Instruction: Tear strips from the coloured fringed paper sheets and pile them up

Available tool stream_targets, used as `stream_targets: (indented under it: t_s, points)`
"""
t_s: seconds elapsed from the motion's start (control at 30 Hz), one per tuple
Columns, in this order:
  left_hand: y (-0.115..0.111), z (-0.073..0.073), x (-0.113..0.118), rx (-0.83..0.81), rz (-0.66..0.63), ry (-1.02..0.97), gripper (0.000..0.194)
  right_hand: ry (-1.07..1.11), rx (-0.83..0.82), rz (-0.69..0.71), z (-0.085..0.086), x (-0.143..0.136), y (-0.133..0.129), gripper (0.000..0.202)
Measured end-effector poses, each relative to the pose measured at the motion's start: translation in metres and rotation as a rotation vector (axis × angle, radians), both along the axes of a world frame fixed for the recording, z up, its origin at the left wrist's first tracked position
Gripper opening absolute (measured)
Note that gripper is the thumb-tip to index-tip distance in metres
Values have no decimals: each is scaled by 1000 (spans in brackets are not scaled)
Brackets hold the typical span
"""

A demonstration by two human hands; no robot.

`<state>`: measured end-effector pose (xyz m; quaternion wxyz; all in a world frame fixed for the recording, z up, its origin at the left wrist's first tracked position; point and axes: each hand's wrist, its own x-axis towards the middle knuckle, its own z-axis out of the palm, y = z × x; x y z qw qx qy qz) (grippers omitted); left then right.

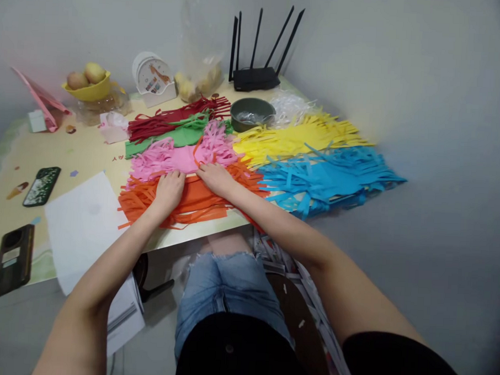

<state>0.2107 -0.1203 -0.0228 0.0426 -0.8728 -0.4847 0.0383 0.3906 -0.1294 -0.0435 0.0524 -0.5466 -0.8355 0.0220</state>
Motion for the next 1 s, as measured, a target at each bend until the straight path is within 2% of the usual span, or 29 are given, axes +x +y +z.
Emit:
stream_targets:
  t_s: [0.17, 0.37, 0.53, 0.73, 0.83, 1.0]
  points:
    - [16, -1, -8, -42, 83, -42, 31, 46, -52, -58, 1, 6, 8, 31]
    - [28, -4, -2, -77, 182, -34, 36, 45, -98, -134, 2, 0, 17, 35]
    - [35, -6, 3, -85, 209, 1, 38, 20, -102, -164, 0, -4, 19, 37]
    - [31, 0, 4, -58, 174, 34, 37, -6, -66, -148, 1, -3, 18, 37]
    - [22, 5, 8, -4, 97, 29, 40, -14, -14, -123, 4, -7, 15, 39]
    - [14, 6, 12, -34, -45, 47, 38, -27, 35, 47, 3, -14, 7, 35]
